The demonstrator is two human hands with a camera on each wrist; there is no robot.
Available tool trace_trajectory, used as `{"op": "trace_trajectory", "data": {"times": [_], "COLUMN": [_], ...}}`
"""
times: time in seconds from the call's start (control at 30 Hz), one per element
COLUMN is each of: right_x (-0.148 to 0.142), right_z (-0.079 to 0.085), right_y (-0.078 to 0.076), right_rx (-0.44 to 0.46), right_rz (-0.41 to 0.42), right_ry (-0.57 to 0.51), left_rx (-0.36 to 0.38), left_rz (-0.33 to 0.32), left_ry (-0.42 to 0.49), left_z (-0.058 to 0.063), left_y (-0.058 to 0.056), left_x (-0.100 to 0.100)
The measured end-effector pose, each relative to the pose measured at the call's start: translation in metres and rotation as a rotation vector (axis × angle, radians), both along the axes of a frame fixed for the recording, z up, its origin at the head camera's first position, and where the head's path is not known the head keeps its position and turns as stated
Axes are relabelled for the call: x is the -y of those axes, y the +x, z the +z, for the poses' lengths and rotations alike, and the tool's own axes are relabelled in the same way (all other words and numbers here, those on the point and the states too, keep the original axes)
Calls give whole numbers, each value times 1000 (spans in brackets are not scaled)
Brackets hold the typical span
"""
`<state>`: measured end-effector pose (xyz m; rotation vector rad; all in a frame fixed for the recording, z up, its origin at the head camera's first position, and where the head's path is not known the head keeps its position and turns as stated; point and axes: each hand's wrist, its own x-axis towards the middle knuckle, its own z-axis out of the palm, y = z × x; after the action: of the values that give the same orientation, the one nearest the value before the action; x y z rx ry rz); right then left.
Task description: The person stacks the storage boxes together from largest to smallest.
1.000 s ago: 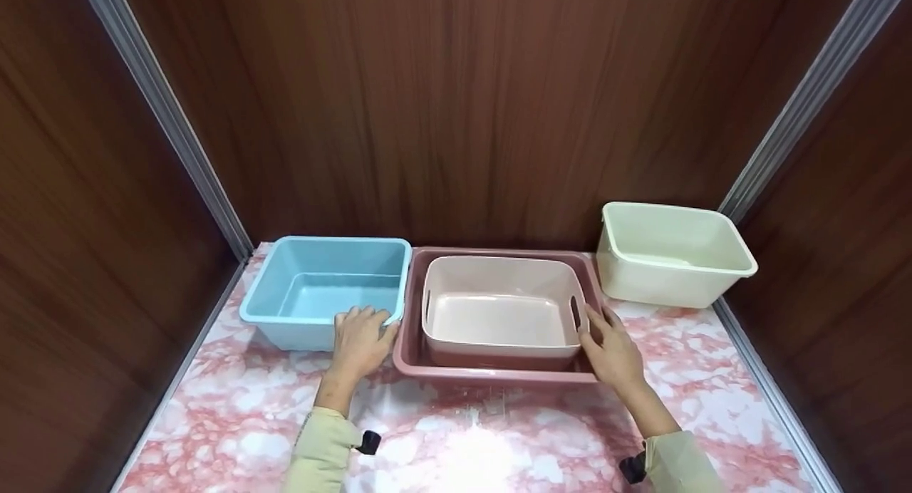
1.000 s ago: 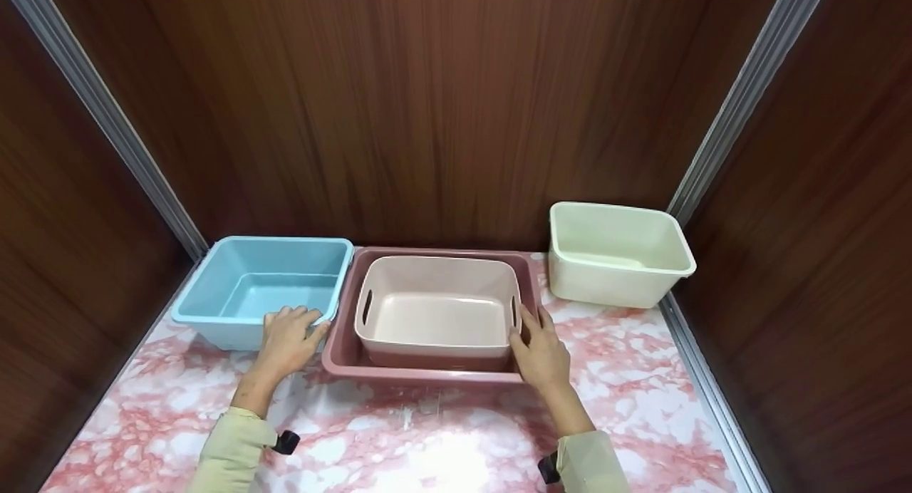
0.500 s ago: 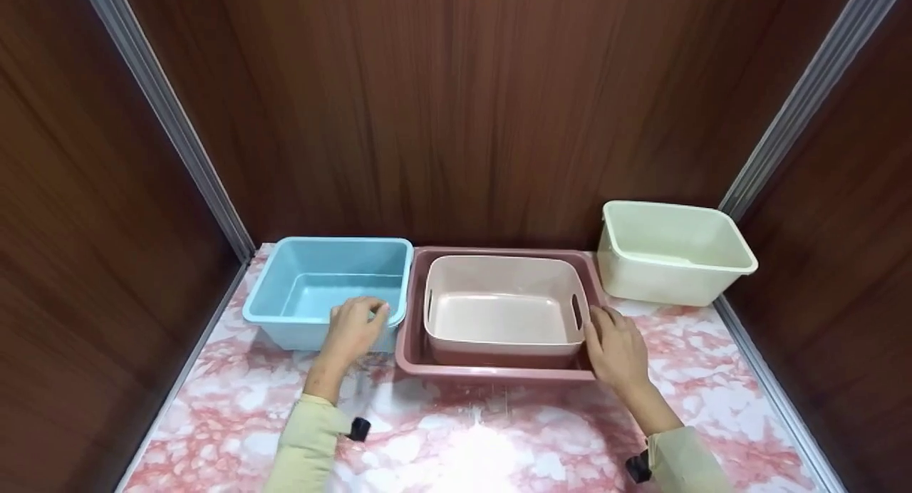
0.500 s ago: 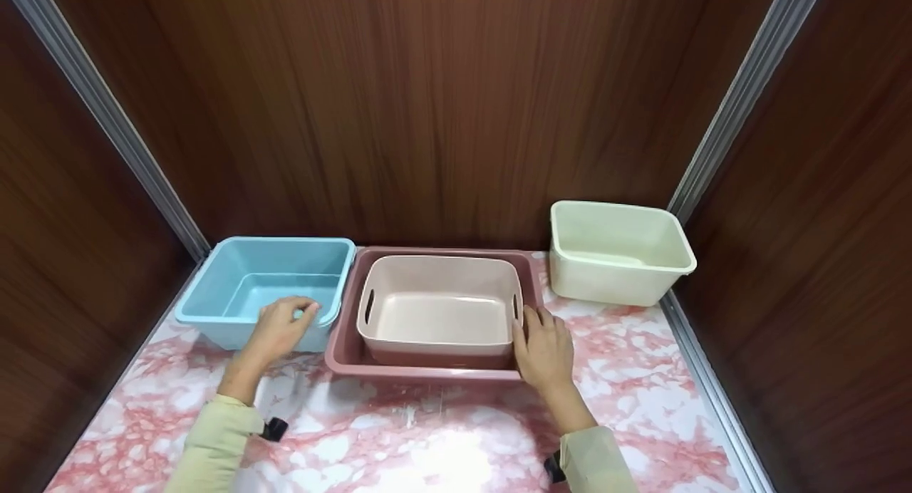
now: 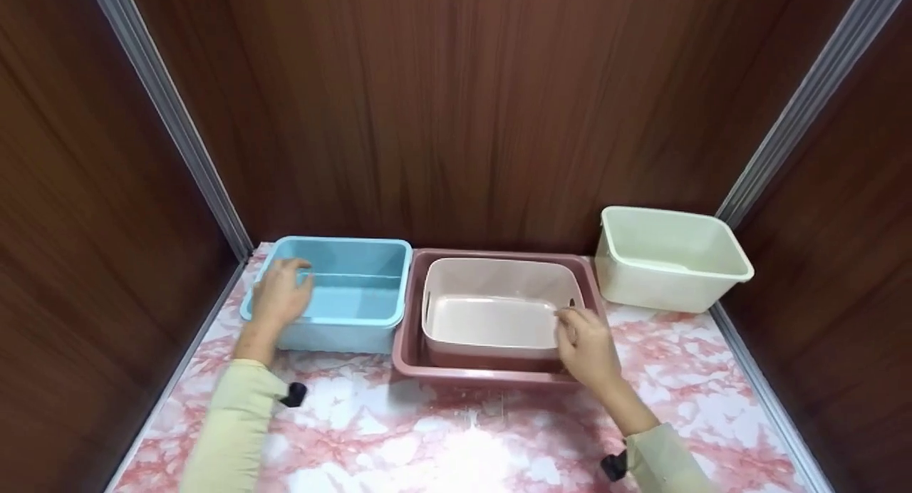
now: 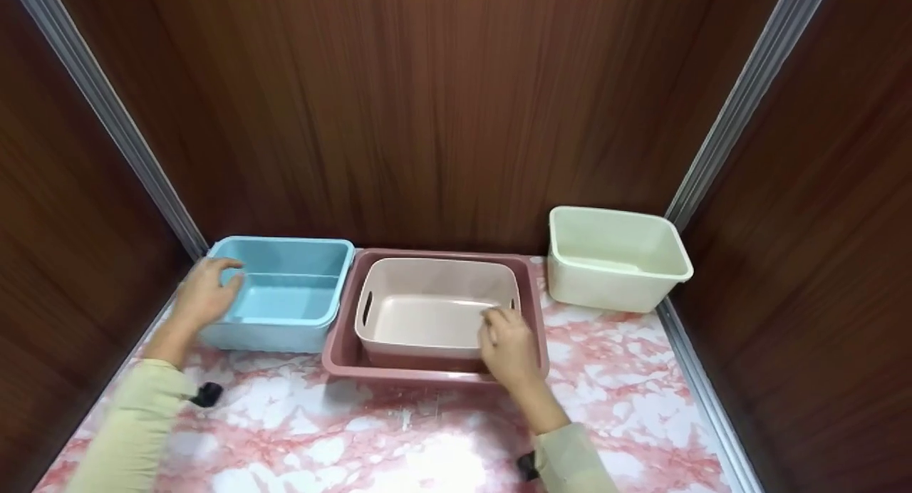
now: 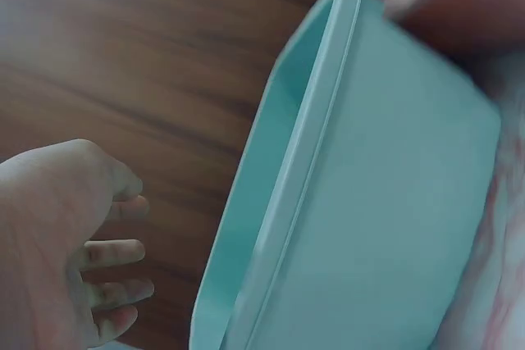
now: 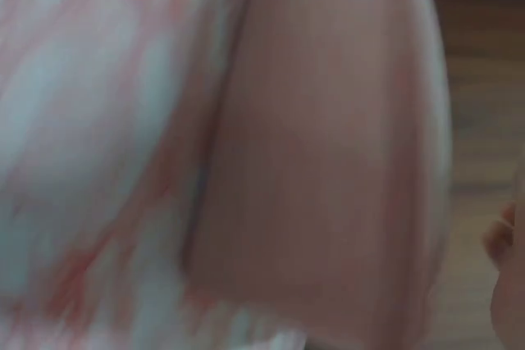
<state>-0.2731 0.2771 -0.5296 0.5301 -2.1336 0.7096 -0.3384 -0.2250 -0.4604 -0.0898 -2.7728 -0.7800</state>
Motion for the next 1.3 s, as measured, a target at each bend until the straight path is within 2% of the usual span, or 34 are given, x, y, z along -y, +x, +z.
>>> {"op": "trace_trajectory", "data": {"times": [0.17, 0.33, 0.5, 0.63, 0.8, 1.07, 1.3], "right_x": [38, 69, 100, 120, 140, 169, 185], "right_z": [25, 52, 67, 70, 72, 71, 60], "right_y": [-3, -8, -14, -22, -35, -52, -56], "right_rx": [77, 200, 348, 431, 509, 589, 709], "right_rz": [137, 180, 242, 281, 269, 222, 214], "right_ry": [-87, -116, -153, -185, -206, -229, -273], "left_rx": [49, 117, 180, 244, 302, 289, 342], "left_rz": [27, 36, 59, 70, 82, 75, 94], "left_ry": [-56, -53, -45, -34, -1, 103, 166], "left_z": [9, 10, 6, -1, -3, -1, -4], "left_y": [-6, -15, -22, -27, -32, -44, -49], "left_x": [22, 26, 33, 39, 46, 58, 58]}}
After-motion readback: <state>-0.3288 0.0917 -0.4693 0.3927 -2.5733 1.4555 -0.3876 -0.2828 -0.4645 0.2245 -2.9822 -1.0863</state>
